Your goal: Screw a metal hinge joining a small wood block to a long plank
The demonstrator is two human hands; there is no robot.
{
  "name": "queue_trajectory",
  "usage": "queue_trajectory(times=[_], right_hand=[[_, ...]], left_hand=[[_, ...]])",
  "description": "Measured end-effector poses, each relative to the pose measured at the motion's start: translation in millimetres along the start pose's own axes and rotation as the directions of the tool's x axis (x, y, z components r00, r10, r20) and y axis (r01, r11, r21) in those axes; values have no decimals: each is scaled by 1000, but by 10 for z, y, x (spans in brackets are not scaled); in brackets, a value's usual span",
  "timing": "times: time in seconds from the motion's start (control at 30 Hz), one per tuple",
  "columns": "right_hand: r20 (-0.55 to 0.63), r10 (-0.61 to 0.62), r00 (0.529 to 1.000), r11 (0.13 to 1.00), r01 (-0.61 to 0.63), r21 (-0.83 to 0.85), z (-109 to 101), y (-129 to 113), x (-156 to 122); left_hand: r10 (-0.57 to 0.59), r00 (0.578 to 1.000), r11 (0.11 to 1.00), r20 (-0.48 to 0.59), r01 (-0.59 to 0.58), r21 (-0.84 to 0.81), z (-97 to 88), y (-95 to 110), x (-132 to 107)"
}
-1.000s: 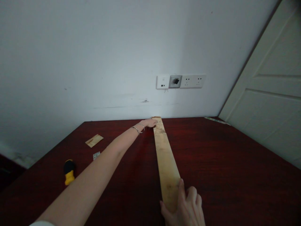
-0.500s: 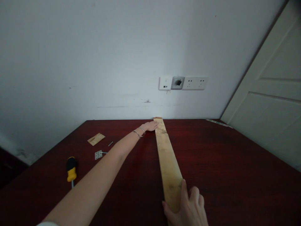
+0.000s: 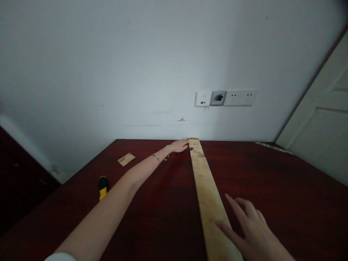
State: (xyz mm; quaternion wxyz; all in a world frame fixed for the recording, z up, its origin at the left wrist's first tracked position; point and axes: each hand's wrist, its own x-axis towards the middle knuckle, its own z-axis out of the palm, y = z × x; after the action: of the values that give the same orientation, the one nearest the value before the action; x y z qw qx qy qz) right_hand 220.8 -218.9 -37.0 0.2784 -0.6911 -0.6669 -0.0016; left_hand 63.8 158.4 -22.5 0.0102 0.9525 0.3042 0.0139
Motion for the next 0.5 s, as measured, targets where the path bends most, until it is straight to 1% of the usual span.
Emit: queue_trajectory(times=[0.03,0.07,0.1,0.17,0.2,0.23,0.3,0.33,0.37,0.43,0.5], right_hand=[[6,28,1000,999,-29,37,-94,2,134],[27,31,999,996,-33,78,-179,-11,282],[70,-9,998,993,1,121,-250,-39,438],[148,-128,981,975,98,198,-339,-127,762],[171,-192,966,963,151,225,-350,-183,924],[224,-260,939,948,204,245,-337,-243,1084],[287,-366,885,918,294,265,-240,-375,1400],[322,-424,847,897,344,277,-161,-451,1554],[377,-474,796,876,385,290,-66,-538,1704],[455,-540,708,842,446,305,155,-755,1988],[490,-578,653,814,502,291,389,-1034,2237]], left_hand=[[-20,1000,1000,-5,20,5,-77,-83,-111],[-44,999,999,-10,44,10,-157,-185,-235],[-68,998,998,-17,68,17,-238,-303,-370],[-125,992,992,-30,126,30,-398,-578,-676],[-161,986,986,-35,163,36,-475,-724,-845],[-202,979,978,-43,203,41,-548,-868,-1025],[-288,956,955,-54,291,52,-676,-1127,-1407],[-331,942,941,-53,333,57,-728,-1234,-1606],[-373,926,925,-53,376,61,-772,-1321,-1806],[-454,890,887,-53,457,68,-830,-1437,-2190],[-519,854,850,-40,521,73,-845,-1488,-2531]])
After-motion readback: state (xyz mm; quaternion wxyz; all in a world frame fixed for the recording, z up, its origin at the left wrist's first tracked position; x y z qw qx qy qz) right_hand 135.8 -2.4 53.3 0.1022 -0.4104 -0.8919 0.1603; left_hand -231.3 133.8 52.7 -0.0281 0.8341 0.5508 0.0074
